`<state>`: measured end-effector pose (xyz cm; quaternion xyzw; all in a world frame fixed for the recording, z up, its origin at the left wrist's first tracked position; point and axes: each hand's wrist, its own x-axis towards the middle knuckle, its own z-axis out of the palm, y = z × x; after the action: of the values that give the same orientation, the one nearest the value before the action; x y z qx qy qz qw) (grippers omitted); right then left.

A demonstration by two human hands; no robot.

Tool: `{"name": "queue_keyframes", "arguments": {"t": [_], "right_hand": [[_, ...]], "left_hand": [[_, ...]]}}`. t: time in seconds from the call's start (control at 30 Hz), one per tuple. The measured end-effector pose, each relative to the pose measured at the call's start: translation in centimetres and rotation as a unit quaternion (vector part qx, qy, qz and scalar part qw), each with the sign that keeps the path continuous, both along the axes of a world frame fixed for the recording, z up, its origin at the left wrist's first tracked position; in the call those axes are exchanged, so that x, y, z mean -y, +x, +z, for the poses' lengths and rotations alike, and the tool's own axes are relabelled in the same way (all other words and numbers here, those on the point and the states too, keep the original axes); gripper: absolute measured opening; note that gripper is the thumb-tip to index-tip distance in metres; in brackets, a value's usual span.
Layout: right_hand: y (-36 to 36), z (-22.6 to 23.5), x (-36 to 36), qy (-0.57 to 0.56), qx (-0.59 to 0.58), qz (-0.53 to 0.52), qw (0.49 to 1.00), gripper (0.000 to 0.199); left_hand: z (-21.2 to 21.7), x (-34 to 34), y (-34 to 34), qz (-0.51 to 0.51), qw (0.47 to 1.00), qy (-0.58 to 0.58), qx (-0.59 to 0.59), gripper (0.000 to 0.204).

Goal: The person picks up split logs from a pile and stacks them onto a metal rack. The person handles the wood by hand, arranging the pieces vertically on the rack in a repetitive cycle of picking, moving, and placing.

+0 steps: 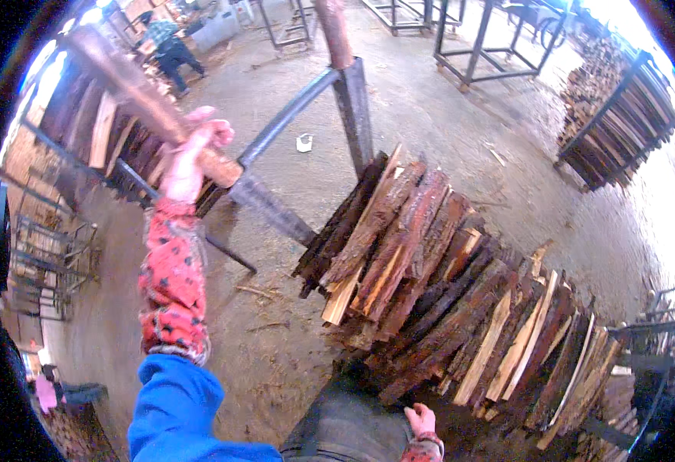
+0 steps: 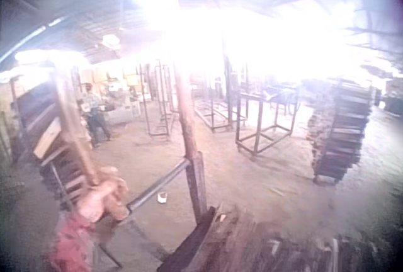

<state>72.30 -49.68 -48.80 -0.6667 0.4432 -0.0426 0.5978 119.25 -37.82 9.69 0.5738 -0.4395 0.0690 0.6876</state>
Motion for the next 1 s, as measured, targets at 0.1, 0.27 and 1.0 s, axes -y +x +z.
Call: {"name": "queue_keyframes", "arguments": {"t": [0.1, 0.27, 1.0], "right_hand": [[-3.2, -2.5, -1.4, 0.112, 0.002, -0.025, 0.993, 0.044], [-8.1, -5.0, -4.2, 0.102, 0.039, -0.001, 0.994, 0.045], [-21.3, 7.7, 6.5, -0.015, 0.01, -0.105, 0.994, 0.046]], "left_hand": [[-0.5, 0.5, 0.7, 0.021, 0.998, -0.014, -0.064, 0.026], [-0.5, 0.2, 2.0, 0.093, 0.993, 0.023, -0.065, 0.014], [-3.2, -9.9, -1.3, 0.17, 0.975, 0.07, -0.12, 0.026]]}}
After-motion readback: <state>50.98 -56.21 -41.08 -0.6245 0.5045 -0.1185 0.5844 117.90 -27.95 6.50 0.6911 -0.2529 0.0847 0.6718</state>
